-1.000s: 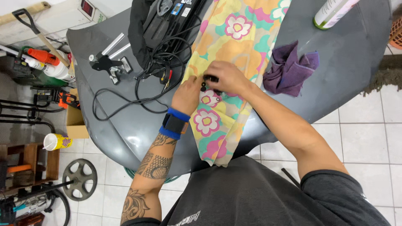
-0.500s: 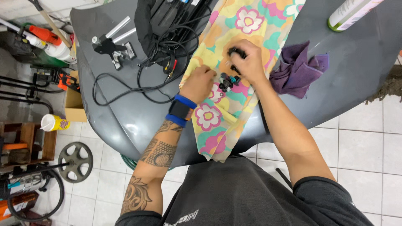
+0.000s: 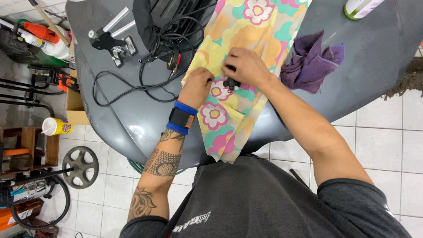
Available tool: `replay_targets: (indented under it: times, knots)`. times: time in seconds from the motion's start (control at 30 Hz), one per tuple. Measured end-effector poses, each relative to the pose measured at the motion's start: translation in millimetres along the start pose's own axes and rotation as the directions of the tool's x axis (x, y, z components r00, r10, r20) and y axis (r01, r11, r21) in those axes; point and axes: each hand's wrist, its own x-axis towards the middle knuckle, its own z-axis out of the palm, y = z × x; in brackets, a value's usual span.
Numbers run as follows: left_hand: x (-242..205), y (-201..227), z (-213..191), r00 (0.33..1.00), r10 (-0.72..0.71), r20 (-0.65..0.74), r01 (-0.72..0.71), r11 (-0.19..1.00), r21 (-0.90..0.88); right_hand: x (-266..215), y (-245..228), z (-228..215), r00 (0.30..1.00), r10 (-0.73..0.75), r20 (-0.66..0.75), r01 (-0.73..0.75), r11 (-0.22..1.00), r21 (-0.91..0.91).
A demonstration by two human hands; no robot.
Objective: The person sorts small black and blue plastic parts from a floral cloth on a gray table and transfers them to a nearby table with a coffee-themed tablecloth. The person repeatedly moves between the two tables, picking up handfuls of parts and placing them down.
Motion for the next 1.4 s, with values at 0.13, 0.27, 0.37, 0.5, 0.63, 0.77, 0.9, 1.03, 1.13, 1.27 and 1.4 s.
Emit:
replay_targets:
  times: [0.13, 0.27, 0.37, 0.5, 0.63, 0.77, 0.9, 1.03, 1.13, 1.27, 1.4]
  knots:
    - [0, 11, -24, 0.966, -0.24, -0.097, 0.191, 0.914, -0.357, 7, 12, -5, 0.901, 0.419, -0.117, -0.35, 0.858, 0.377]
    - [-2, -2, -19, 0.865, -0.496, -0.081, 0.162, 0.427, -0.889, 26, 9, -25, 0.341, 0.935, 0.099, -0.465, 0.076, 0.882]
    - [-7, 10, -36, 0.808, -0.587, -0.059, -0.017, 0.078, -0.997, 21, 18, -40, 0.352, 0.889, 0.295, 0.124, -0.356, 0.926]
    - [-42, 7, -24, 0.792, -0.61, -0.031, -0.177, -0.181, -0.968, -9, 35, -44, 0.409, 0.858, 0.313, 0.295, -0.448, 0.844]
    - [-85, 18, -13, 0.829, -0.559, 0.023, -0.139, -0.247, -0.959, -35, 19, -59, 0.466, 0.79, 0.399, 0.43, -0.596, 0.678]
    - [-108, 33, -12, 0.865, -0.494, 0.089, -0.081, -0.311, -0.947, -64, -3, -64, 0.519, 0.79, 0.327, 0.553, -0.602, 0.576]
    - [-104, 64, -19, 0.897, -0.404, 0.179, 0.055, -0.3, -0.952, -73, -42, -79, 0.508, 0.805, 0.307, 0.65, -0.592, 0.477]
    - [-105, 99, -20, 0.968, -0.109, 0.228, 0.188, -0.291, -0.938, -97, -95, -101, 0.444, 0.873, 0.204, 0.713, -0.482, 0.51]
    - [-123, 116, 0, 0.939, 0.024, 0.344, 0.338, -0.268, -0.902, -138, -143, -108, 0.283, 0.954, 0.095, 0.792, -0.289, 0.538]
    - [-172, 135, 16, 0.811, 0.286, 0.511, 0.567, -0.166, -0.807, -195, -240, -100, -0.004, 0.999, -0.051, 0.853, 0.03, 0.52]
    - [-242, 138, 29, 0.585, 0.51, 0.631, 0.756, -0.06, -0.652, -246, -365, -74, -0.258, 0.947, -0.193, 0.849, 0.317, 0.422]
